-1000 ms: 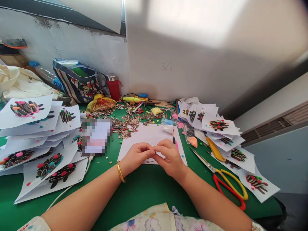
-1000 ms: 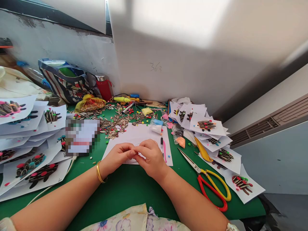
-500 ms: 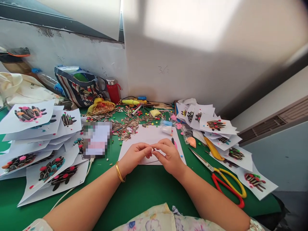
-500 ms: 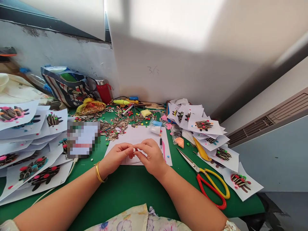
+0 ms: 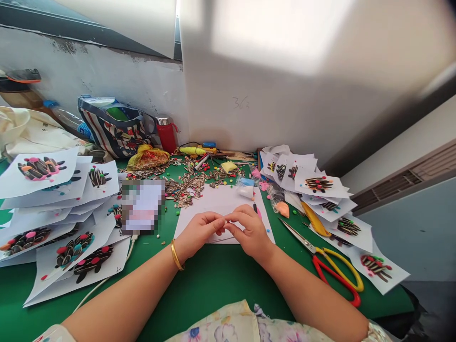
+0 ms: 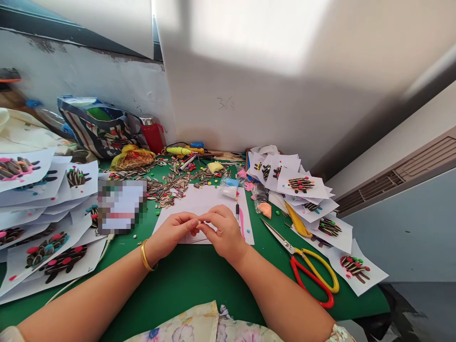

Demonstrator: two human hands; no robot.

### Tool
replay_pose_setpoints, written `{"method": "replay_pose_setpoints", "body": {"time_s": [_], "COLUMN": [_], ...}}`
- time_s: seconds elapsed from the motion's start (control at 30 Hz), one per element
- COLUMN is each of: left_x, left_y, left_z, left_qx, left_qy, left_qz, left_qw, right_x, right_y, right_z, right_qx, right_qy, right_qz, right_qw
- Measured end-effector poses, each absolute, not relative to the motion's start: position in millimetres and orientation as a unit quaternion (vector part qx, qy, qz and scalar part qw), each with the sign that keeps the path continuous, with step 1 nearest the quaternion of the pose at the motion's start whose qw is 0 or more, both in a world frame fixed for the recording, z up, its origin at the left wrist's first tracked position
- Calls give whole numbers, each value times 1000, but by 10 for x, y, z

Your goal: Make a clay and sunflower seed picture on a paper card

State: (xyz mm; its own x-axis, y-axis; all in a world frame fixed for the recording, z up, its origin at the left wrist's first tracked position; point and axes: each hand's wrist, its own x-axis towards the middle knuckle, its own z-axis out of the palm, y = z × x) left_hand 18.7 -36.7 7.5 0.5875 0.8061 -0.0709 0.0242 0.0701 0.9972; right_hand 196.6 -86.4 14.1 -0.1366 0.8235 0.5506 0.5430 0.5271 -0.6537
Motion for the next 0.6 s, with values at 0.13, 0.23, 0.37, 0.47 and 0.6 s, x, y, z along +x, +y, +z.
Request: {"method": "replay_pose_setpoints", "body": {"time_s": [0.13,0.23,0.37,0.47,0.6], "left_x": [181,175,178,183,185], "left_y": [-371,-368,-362,-359,-363], "left_z": [85,93,90,73,54], "left_qx": [604,602,602,598,598], "left_qy": [332,333,339,342,338], "left_qz": [294,293,307,308,306], "left_qw": [662,664,654,656,659], "right_x": [1973,1976,1969,1959,1959], "right_y": [-859,-856,-859,-865,-869], "right_z": [139,145,150,138,114], "right_qx": [-463,-463,-464,-469,-471], "right_qy": [-738,-741,-741,-739,-736], "right_qz": [149,151,152,153,154], "right_qw": [466,462,461,458,461]}}
